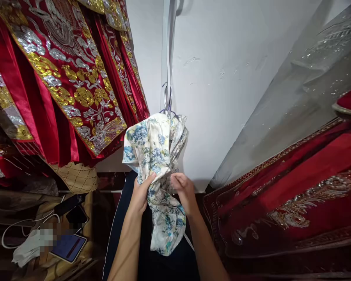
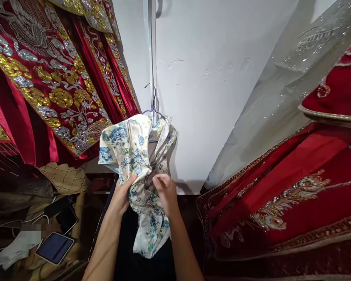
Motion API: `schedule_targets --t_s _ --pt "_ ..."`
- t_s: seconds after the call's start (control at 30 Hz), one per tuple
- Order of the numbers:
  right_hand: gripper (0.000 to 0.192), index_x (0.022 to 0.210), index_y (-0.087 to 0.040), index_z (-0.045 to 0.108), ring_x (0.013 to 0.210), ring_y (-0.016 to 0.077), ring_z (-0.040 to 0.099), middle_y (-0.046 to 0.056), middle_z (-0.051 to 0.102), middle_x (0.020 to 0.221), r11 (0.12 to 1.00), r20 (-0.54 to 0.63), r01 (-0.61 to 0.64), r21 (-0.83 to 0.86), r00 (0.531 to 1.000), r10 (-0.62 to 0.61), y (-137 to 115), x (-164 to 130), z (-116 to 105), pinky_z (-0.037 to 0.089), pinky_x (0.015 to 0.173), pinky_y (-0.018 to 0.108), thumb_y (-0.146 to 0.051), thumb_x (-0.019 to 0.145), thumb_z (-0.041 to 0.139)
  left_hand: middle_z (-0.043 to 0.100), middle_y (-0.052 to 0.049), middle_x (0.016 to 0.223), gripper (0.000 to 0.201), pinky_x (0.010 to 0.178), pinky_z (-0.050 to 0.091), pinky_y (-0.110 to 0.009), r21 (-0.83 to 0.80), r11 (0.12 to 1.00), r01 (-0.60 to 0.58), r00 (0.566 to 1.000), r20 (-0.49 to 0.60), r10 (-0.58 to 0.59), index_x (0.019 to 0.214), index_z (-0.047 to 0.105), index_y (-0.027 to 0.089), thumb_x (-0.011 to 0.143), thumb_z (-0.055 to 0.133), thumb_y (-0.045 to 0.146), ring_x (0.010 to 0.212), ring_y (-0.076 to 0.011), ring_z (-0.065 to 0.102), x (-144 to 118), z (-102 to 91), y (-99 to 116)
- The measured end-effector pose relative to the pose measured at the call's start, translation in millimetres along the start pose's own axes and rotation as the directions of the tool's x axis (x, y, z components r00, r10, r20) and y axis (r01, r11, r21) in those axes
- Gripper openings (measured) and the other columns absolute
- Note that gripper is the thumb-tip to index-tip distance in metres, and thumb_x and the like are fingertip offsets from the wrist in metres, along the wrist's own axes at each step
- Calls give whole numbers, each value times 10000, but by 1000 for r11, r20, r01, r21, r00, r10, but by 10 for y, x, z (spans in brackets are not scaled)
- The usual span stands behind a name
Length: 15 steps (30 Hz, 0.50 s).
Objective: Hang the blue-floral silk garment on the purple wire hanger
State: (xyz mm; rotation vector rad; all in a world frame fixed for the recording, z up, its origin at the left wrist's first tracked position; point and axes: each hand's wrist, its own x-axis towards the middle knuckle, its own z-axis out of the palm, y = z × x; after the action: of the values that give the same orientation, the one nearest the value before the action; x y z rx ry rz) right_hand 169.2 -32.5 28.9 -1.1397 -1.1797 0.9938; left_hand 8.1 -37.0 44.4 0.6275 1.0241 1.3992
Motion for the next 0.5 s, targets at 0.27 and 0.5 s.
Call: schedule_targets --t_s 0.27,0.5 --pt "310 824 -204 578 676 155 555 -1 576 707 998 225 -16 53 974 4 -76 -28 138 440 642 271 -500 919 593 702 -125 1281 619 932 594 -337 -52 998 32 988 150 -24 1353 584 191 808 812 376 1129 -272 702 -185 69 60" --pt "197 867 -215 526 698 146 534 5 586 782 993 254 61 98 963 -84 -124 -163 124 443 644 267 -391 932 585 703 -117 1284 663 959 593 -364 -106 992 69 985 166 -51 1384 568 199 794 821 366 1137 -286 699 -229 75 89"
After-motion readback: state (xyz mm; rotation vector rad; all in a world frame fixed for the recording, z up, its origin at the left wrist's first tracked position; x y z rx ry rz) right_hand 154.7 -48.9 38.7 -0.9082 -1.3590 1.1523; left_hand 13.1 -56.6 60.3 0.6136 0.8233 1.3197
